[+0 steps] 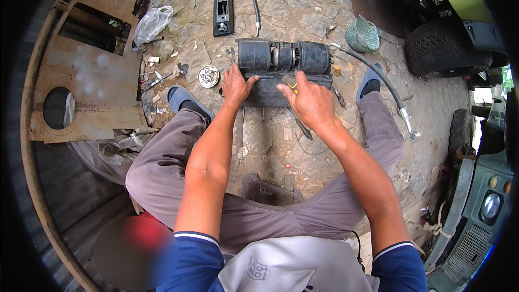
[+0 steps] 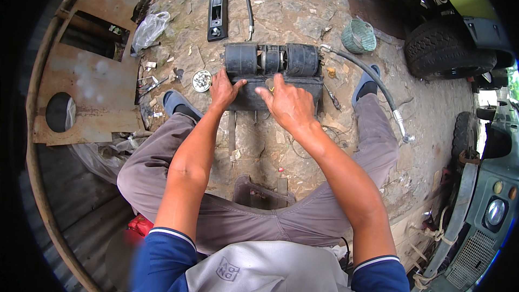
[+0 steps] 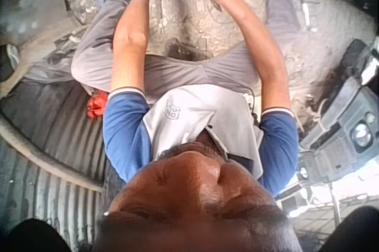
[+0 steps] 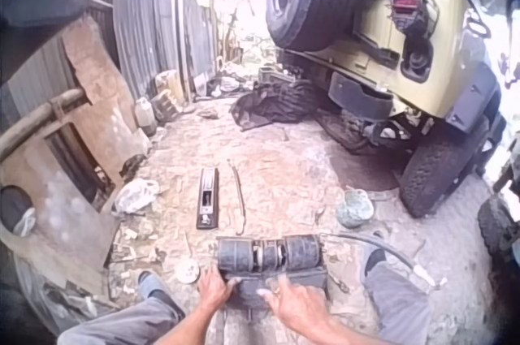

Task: The person uses a screwdriver to disassemble parts of a black plastic blower assembly, removing screws and prying off a small circular component by hand.

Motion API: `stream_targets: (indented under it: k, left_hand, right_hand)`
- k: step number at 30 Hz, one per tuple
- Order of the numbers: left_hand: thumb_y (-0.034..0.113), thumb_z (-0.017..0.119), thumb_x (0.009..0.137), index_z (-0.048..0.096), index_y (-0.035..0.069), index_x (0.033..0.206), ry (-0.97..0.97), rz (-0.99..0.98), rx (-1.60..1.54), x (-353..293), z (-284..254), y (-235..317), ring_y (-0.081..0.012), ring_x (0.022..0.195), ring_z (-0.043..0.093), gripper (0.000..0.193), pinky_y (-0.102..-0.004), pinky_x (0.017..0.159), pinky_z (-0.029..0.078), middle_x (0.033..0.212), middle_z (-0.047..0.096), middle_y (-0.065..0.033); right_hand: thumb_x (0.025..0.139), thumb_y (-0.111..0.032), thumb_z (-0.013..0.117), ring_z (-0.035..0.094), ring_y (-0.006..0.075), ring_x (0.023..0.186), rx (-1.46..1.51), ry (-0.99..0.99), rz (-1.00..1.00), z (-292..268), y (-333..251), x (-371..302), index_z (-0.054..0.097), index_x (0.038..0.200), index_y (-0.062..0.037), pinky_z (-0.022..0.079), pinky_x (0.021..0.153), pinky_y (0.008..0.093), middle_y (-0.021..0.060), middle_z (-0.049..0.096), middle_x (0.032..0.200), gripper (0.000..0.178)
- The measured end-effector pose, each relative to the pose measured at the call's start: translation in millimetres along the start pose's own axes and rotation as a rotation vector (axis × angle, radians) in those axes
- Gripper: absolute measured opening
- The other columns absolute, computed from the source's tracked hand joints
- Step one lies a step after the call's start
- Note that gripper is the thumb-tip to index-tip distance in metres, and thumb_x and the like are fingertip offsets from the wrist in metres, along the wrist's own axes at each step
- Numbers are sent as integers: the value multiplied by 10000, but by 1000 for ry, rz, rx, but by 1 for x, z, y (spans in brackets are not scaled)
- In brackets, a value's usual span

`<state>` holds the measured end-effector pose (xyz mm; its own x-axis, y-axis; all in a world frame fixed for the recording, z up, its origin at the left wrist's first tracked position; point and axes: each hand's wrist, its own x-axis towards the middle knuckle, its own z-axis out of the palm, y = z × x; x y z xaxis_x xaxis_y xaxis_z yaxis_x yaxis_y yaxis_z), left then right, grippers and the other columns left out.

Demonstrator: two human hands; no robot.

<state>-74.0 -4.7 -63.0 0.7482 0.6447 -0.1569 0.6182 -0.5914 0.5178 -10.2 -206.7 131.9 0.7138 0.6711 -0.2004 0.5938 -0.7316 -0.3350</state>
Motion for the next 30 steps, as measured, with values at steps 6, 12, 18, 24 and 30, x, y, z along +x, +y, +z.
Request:
stream_targets:
  k: [6,12,18,24,30]
  left_hand:
    - [530,739,903,535,-23,1342,61,3,-61,4,5,1,-409,1278,518,734,-584,1022,445,1335,615,-191]
    - [521,711,932,593,-55,1133,94,64,-125,8,5,-5,-464,1145,570,621,-595,929,464,1162,670,-264]
    - [489,794,879,617,-76,1043,227,80,-171,11,6,-10,-507,838,666,614,-544,747,512,853,685,-312]
    - [489,798,867,598,-46,1014,280,168,-264,9,6,-10,-521,820,646,590,-558,707,498,841,679,-302]
    - [507,827,828,638,-33,1024,252,98,-298,10,6,-18,-499,843,656,605,-540,750,508,880,694,-296]
  right_hand:
    - [924,-233,723,674,430,869,30,351,-294,19,15,-7,591,1109,-53,571,689,530,198,584,952,290]
    - [896,-241,761,658,400,905,-61,152,-154,17,12,-7,606,1128,-60,576,727,494,183,580,946,333]
    - [892,-240,764,660,382,902,-25,67,-81,9,1,-11,617,1152,-59,578,720,481,179,576,956,349]
    - [918,-262,742,676,398,860,34,354,-344,30,20,-16,613,1151,-55,578,695,495,197,596,938,338]
    - [947,-236,700,688,417,828,4,160,-111,27,15,-19,618,1191,-60,580,674,505,209,610,918,312]
